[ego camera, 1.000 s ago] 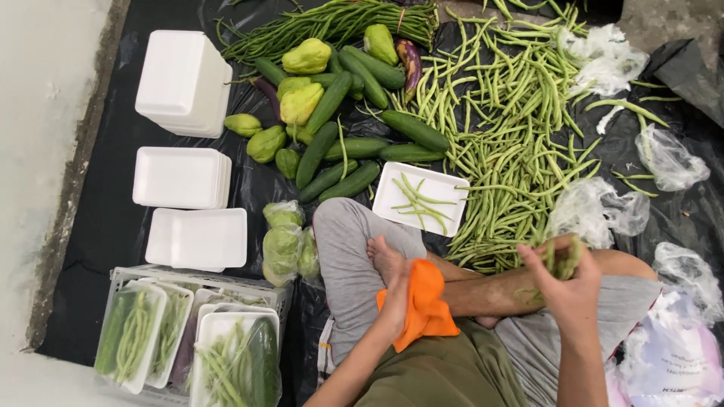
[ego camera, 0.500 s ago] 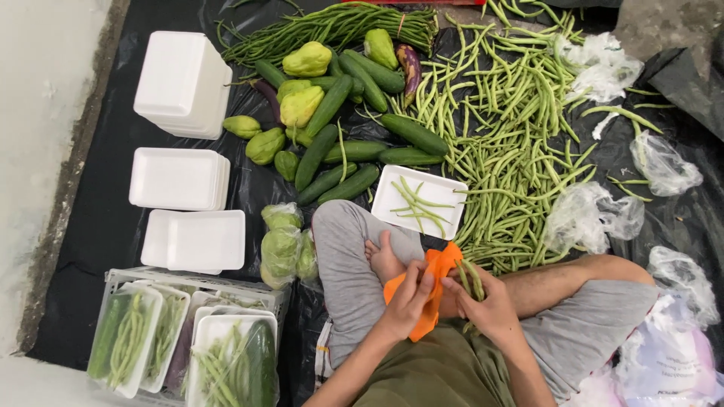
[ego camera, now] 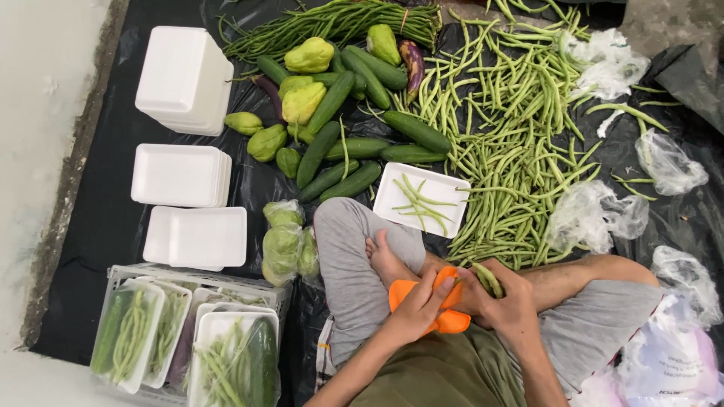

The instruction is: Cleaning long beans by snapping off the ends and sorting them into a styrofoam tray while sitting on the floor.

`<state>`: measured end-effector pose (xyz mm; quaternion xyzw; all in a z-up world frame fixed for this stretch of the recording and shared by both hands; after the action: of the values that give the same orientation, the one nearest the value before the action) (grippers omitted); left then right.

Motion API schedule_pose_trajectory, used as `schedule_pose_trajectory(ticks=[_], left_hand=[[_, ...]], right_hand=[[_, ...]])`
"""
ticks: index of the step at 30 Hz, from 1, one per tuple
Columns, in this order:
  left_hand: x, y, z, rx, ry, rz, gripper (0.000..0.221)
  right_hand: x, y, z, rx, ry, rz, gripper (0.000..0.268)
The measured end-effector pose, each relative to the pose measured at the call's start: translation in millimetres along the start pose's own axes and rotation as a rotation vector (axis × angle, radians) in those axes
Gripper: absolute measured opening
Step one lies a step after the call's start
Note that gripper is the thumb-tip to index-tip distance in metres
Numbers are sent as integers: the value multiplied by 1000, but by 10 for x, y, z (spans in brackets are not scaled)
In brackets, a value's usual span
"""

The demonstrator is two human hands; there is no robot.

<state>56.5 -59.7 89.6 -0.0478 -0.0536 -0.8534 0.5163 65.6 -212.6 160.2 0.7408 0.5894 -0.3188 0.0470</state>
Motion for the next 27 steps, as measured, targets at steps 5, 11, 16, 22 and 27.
schedule_pose_trajectory(ticks=[5,11,16,22,27], left_hand=[[53,9,82,-87,-54,-14,37],[89,-99,-76,-32,34,-76,39],[73,-458,-850,-93,-143,149,42],[-406,-309,-749,-65,101,534,39],[-590,-90,-60,64,54,515,31]], right_hand=[[-94,50,69,-25,-17,32,18],[-369,214,295,-174,-53,270,31],[-1041,293,343,-77,273,428,19],[-806,308,249,-223,18,301,14],[-181,182,247,-127,-107,81,13]])
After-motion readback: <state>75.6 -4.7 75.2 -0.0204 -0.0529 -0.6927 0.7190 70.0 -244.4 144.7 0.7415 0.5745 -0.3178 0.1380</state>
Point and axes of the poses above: each hand's wrist, its own y-axis towards the middle knuckle, its own x-axis out of the palm, z = x × y, the point moved 5 cm from there along y, towards the middle knuckle, and after that the axes turned 14 degrees about x, right-handed, at the moved point
